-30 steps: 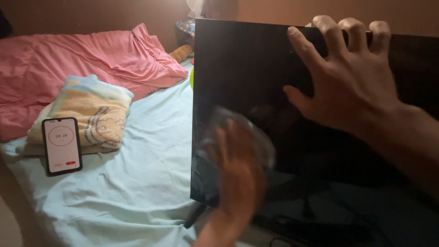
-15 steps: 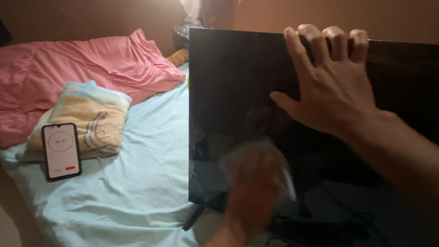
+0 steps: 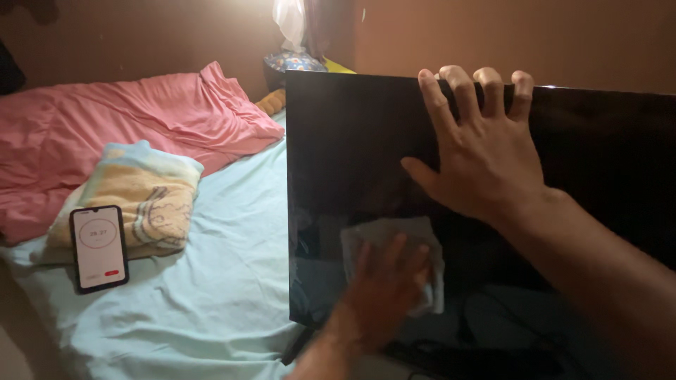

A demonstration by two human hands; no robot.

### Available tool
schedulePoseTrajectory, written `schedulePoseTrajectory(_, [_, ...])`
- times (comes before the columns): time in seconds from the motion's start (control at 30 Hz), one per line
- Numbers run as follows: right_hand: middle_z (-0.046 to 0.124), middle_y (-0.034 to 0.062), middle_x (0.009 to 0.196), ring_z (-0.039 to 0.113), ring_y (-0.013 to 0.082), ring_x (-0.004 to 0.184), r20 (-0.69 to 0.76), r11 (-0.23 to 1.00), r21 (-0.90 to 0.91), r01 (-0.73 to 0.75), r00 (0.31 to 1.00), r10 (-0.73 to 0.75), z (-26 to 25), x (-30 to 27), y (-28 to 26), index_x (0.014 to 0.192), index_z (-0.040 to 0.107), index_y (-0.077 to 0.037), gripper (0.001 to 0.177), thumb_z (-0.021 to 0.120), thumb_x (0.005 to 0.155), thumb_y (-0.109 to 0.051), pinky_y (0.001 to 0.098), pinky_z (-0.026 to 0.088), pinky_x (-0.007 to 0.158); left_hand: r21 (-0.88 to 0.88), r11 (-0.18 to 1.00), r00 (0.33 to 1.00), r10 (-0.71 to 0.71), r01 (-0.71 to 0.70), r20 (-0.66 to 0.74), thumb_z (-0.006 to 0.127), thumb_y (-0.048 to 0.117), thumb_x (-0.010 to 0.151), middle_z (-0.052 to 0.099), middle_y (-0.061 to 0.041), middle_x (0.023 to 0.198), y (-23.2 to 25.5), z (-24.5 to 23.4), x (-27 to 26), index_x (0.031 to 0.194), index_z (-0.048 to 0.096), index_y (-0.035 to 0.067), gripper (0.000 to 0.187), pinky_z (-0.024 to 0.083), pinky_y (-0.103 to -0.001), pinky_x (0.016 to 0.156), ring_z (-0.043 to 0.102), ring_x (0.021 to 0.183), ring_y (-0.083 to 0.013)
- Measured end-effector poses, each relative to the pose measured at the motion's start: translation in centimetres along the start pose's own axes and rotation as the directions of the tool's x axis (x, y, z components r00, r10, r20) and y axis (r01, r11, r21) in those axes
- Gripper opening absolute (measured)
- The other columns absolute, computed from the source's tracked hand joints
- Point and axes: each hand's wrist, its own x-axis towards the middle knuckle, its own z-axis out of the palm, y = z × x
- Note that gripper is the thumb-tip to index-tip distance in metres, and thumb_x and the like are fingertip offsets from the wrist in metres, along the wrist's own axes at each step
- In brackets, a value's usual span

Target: The person cleans the screen of a television by hand using a cloth, wiping the entire surface in circular and side-to-side motions while holding the top edge for stability.

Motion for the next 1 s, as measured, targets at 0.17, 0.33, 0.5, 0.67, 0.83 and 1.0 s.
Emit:
schedulePoseTrajectory(0.17, [0.035,0.0175,0.150,0.031,0.0401,0.138,0.007,1.000,0.006,-0.008,1.000,0.008,-0.5,0.2,-0.3,0.161,0.029,-0.008,0.104,0.063,0.082,-0.066,0.0658,0.019,0.115,0.163,0.962,0.973,-0.200,0.217,-0.114,0.055,0.024,0.098,0.034,-0.028,0.155,-6.1,-3.8,1.9,0.146,0.049,-0.011,0.061,0.019,-0.075,0.118,0.026,0.152,-0.0503])
schedulePoseTrajectory(0.33, [0.038,0.0177,0.147,0.033,0.0401,0.136,-0.013,0.999,0.044,-0.015,1.000,0.016,-1.0,0.4,-0.5,0.158,0.032,-0.008,0.094,0.060,0.086,-0.062,0.0651,0.020,0.114,-0.030,0.865,0.790,-0.471,0.501,-0.392,0.056,0.019,0.086,0.033,-0.029,0.160,-6.9,-7.0,6.0,0.147,0.044,-0.010,0.068,0.013,-0.069,0.118,0.023,0.149,-0.0523])
schedulePoseTrajectory(0.5, [0.035,0.0175,0.150,0.030,0.0402,0.137,0.035,0.999,0.022,-0.031,0.999,0.030,-0.4,0.3,-0.6,0.159,0.030,-0.008,0.091,0.055,0.089,-0.060,0.0662,0.018,0.113,0.248,0.963,0.971,-0.049,0.108,-0.234,0.055,0.020,0.091,0.033,-0.027,0.157,-3.3,-3.6,2.6,0.148,0.048,-0.007,0.063,0.021,-0.075,0.113,0.024,0.149,-0.0515])
schedulePoseTrajectory(0.67, [0.033,0.0179,0.154,0.028,0.0405,0.141,0.069,0.997,0.056,-0.047,0.997,0.043,-0.6,0.0,-0.6,0.162,0.026,-0.009,0.090,0.052,0.092,-0.059,0.0673,0.016,0.117,0.015,0.991,0.991,0.133,-0.132,-0.012,0.055,0.022,0.099,0.042,-0.015,0.160,-2.0,-2.5,0.3,0.148,0.054,0.008,0.050,0.027,-0.070,0.121,0.033,0.152,-0.0427])
schedulePoseTrajectory(0.83, [0.033,0.0194,0.152,0.027,0.0418,0.139,0.047,0.997,0.058,-0.050,0.998,0.047,-0.2,0.5,-0.7,0.159,0.027,-0.010,0.087,0.052,0.091,-0.059,0.0686,0.014,0.112,-0.002,0.927,0.854,-0.346,0.374,-0.388,0.056,0.018,0.100,0.036,-0.023,0.162,-6.3,-6.0,6.6,0.150,0.049,0.002,0.053,0.020,-0.071,0.118,0.030,0.152,-0.0492])
schedulePoseTrajectory(1.0, [0.035,0.0182,0.151,0.028,0.0406,0.140,0.050,0.995,0.073,-0.062,0.997,0.058,-0.7,0.3,-0.9,0.159,0.028,-0.009,0.087,0.053,0.090,-0.056,0.0663,0.014,0.115,-0.060,0.895,0.794,-0.421,0.441,-0.438,0.059,0.012,0.082,0.037,-0.023,0.161,-6.5,-8.4,9.7,0.149,0.048,0.001,0.069,0.018,-0.069,0.118,0.030,0.148,-0.0504])
